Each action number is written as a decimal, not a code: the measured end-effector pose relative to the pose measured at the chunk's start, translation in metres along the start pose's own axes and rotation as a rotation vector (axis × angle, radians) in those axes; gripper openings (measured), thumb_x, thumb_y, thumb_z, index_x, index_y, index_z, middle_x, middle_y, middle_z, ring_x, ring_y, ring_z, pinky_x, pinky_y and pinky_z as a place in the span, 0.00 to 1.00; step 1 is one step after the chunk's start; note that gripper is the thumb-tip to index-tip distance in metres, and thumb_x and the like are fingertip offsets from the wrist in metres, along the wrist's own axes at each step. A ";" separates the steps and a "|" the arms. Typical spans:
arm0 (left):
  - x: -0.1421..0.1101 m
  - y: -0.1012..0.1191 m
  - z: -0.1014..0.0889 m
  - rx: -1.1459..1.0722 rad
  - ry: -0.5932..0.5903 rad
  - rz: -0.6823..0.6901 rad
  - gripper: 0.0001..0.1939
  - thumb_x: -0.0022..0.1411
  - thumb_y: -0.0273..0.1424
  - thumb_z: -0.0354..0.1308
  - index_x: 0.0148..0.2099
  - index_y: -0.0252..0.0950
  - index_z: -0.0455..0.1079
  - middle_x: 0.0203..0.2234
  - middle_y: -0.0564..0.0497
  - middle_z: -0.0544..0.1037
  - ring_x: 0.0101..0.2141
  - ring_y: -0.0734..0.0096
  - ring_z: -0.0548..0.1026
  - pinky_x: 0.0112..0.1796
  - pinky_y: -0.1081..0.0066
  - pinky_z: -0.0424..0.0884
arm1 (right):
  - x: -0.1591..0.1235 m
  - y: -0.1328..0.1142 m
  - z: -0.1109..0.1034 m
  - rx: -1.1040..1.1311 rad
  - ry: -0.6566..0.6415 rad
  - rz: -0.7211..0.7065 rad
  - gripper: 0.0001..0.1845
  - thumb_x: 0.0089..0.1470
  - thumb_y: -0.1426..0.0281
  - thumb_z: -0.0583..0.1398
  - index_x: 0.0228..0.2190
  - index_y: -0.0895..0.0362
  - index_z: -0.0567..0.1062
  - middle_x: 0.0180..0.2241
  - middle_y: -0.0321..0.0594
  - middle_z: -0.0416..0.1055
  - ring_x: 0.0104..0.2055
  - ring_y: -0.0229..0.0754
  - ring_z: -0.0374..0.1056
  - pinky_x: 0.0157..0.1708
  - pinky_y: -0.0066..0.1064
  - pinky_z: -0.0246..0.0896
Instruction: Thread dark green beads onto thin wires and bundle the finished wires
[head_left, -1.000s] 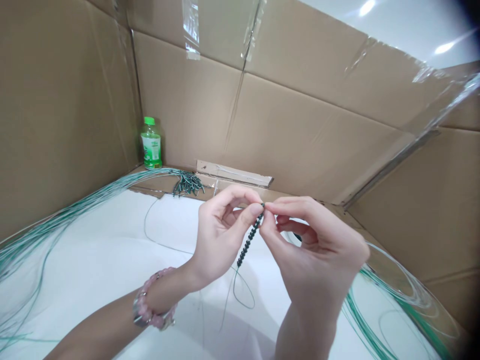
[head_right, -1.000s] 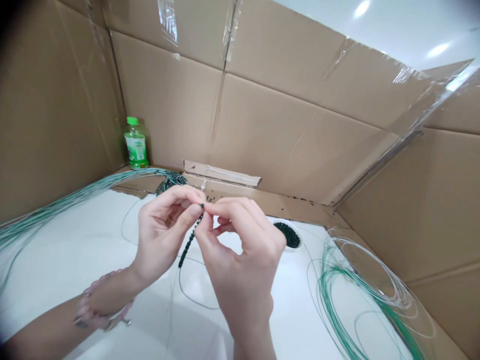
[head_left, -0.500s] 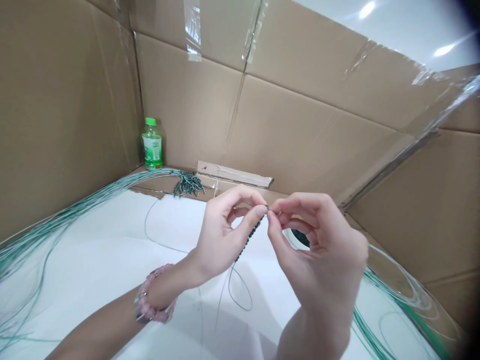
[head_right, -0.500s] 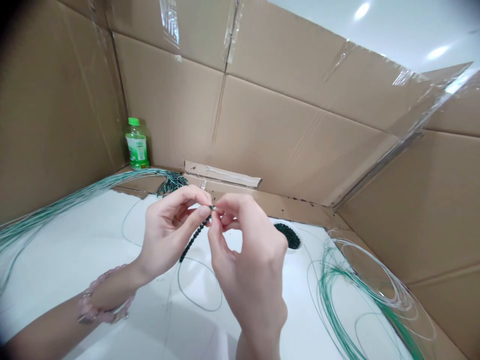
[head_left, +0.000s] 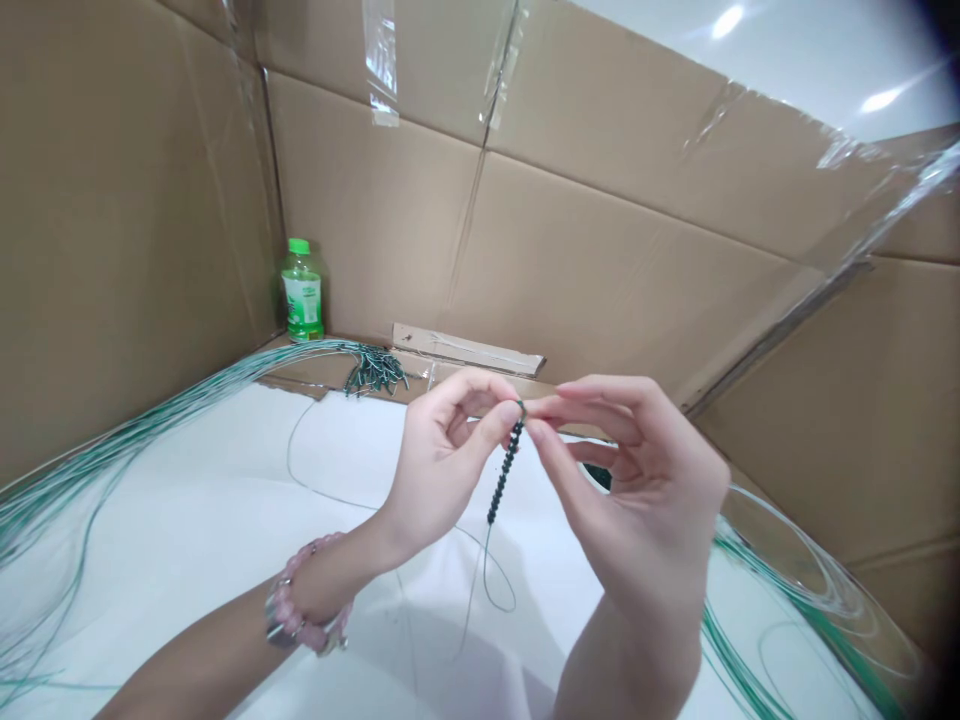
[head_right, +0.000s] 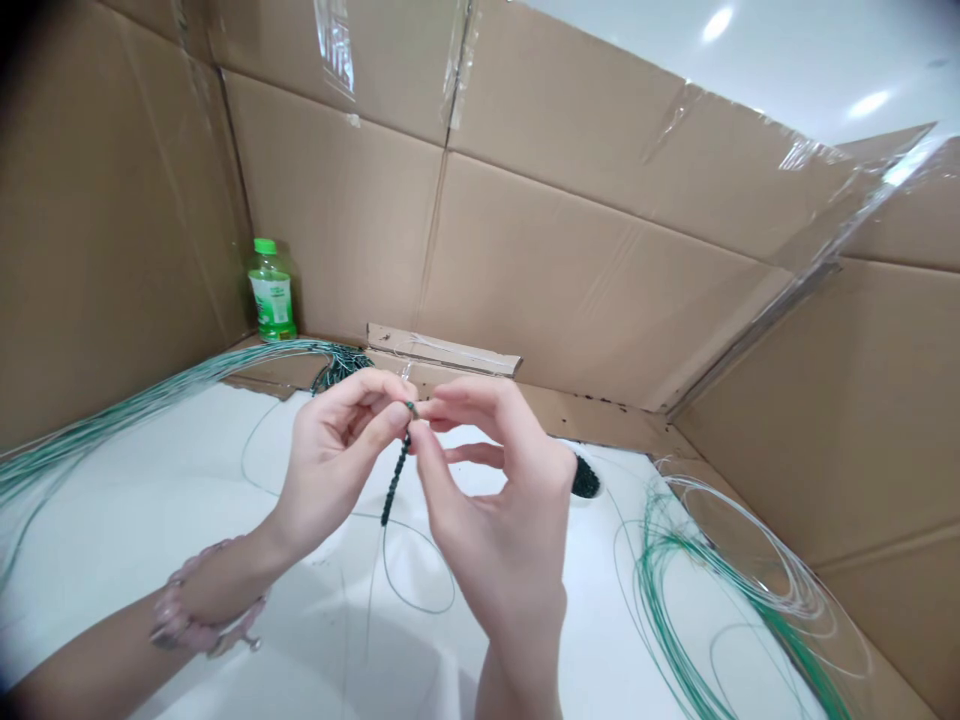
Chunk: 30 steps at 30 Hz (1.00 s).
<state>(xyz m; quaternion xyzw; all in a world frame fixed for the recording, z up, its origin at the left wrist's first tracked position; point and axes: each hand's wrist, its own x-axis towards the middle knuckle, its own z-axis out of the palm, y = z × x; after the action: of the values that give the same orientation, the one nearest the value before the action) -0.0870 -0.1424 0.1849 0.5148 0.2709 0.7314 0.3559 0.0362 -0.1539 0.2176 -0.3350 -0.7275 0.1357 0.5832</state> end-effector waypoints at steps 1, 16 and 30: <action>0.000 -0.001 0.000 -0.010 0.020 -0.001 0.05 0.60 0.31 0.62 0.33 0.35 0.70 0.27 0.52 0.74 0.27 0.78 0.72 0.28 0.80 0.71 | 0.000 -0.001 0.001 0.004 -0.023 0.008 0.15 0.47 0.77 0.66 0.37 0.53 0.72 0.32 0.31 0.75 0.37 0.35 0.76 0.27 0.17 0.73; 0.004 0.009 -0.005 -0.047 0.015 0.085 0.04 0.60 0.27 0.62 0.32 0.36 0.72 0.27 0.56 0.73 0.29 0.82 0.73 0.30 0.84 0.72 | -0.006 -0.002 0.024 0.130 0.167 -0.090 0.21 0.49 0.84 0.64 0.42 0.51 0.74 0.35 0.32 0.77 0.37 0.36 0.76 0.34 0.24 0.78; 0.009 0.022 -0.021 0.239 -0.105 0.212 0.06 0.62 0.23 0.57 0.32 0.35 0.70 0.27 0.55 0.72 0.26 0.82 0.71 0.29 0.82 0.71 | -0.002 -0.002 0.022 0.225 0.115 -0.042 0.29 0.48 0.84 0.63 0.50 0.49 0.69 0.30 0.31 0.75 0.33 0.36 0.75 0.34 0.27 0.78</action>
<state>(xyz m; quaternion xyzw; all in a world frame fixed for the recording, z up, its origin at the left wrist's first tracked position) -0.1139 -0.1489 0.1999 0.6165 0.2810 0.6998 0.2265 0.0148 -0.1521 0.2106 -0.2591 -0.6801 0.1848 0.6605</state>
